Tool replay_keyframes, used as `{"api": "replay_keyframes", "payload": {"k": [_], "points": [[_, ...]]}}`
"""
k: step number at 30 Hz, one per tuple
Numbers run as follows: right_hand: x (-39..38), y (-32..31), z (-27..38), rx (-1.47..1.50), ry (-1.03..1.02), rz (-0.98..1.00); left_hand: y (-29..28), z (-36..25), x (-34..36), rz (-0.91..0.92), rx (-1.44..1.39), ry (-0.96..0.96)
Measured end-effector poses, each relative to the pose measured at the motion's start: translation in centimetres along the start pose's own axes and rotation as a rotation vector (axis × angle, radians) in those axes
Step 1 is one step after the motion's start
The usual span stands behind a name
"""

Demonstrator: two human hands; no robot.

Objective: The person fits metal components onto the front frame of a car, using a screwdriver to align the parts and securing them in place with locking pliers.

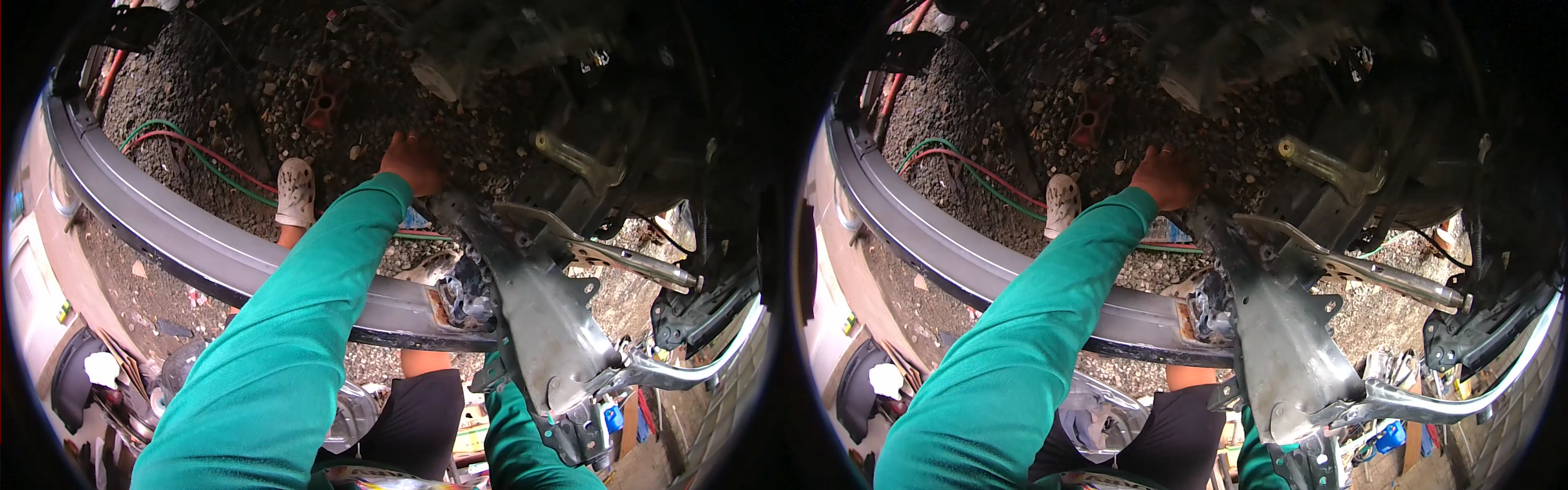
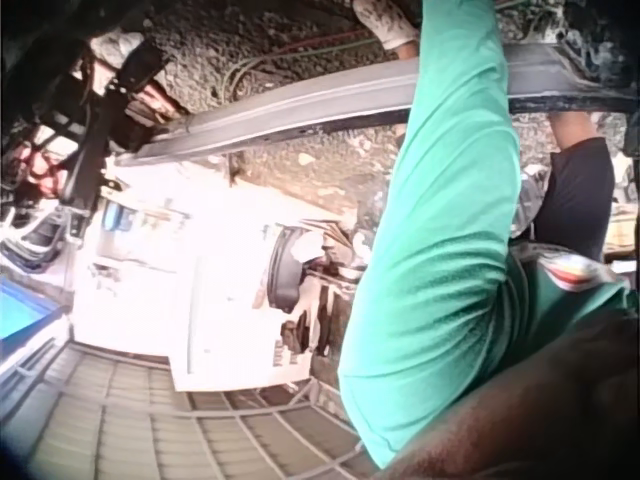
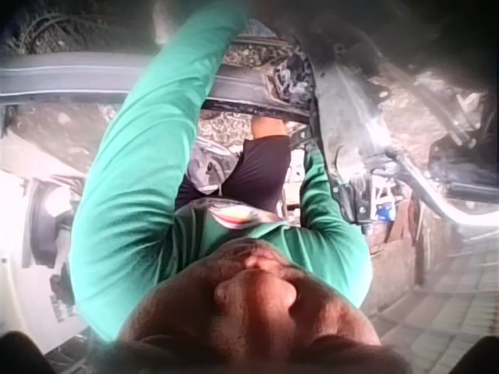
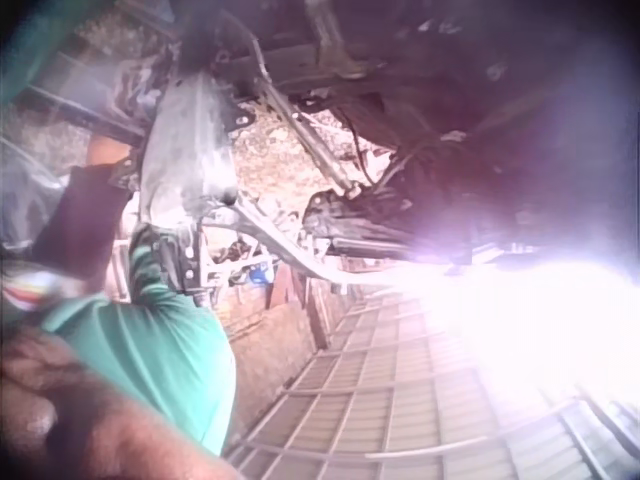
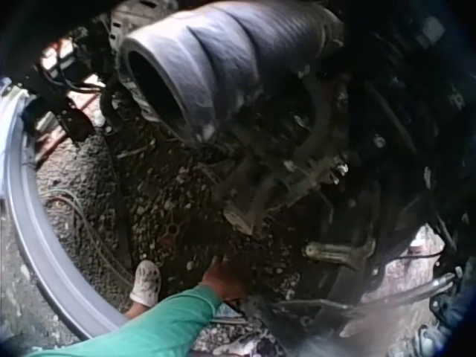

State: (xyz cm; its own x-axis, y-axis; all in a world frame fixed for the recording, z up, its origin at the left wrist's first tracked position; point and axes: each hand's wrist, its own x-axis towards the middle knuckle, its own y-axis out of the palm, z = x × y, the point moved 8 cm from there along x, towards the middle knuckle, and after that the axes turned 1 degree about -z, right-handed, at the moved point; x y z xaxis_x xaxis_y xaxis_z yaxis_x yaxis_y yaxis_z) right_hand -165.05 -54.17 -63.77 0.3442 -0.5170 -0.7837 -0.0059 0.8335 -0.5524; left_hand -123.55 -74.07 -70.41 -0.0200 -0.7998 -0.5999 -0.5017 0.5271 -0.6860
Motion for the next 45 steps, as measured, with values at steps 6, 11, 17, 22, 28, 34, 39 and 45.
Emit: {"api": "replay_keyframes", "payload": {"k": [6, 11, 17, 22, 28, 34, 39, 45], "points": [[-0.4, -2.5, 0.8, -0.031, -0.056, -0.012, -0.1, 0.2, 0.1, -0.052, -0.053, 0.023], [-0.8, -3.8, 1.8, -0.054, -0.107, -0.011, -0.2, 0.3, 0.0, -0.014, -0.114, 0.045], [-2.6, -6.6, -0.5, -0.15, -0.189, 0.006, -4.8, 1.3, -3.1, -0.422, -0.085, 0.048], [-10.0, -8.0, 11.7, -0.091, 0.232, 0.423, -10.6, 2.1, -14.7, -0.175, -0.211, -0.097], [-19.9, -10.1, 16.3, -0.297, 0.382, 0.605, -17.1, -0.1, -38.4, -0.279, -0.644, 0.035], [-17.1, -8.9, 19.1, -0.453, 0.39, 0.555, -5.1, 6.1, -51.5, 0.139, -0.496, -0.744], [-16.0, -8.5, 19.8, -0.486, 0.381, 0.556, -2.4, 6.9, -50.5, 0.211, -0.571, -0.791], [-15.4, -8.7, 20.2, -0.514, 0.4, 0.553, -2.7, 7.5, -49.9, 0.185, -0.52, -0.786]]}}
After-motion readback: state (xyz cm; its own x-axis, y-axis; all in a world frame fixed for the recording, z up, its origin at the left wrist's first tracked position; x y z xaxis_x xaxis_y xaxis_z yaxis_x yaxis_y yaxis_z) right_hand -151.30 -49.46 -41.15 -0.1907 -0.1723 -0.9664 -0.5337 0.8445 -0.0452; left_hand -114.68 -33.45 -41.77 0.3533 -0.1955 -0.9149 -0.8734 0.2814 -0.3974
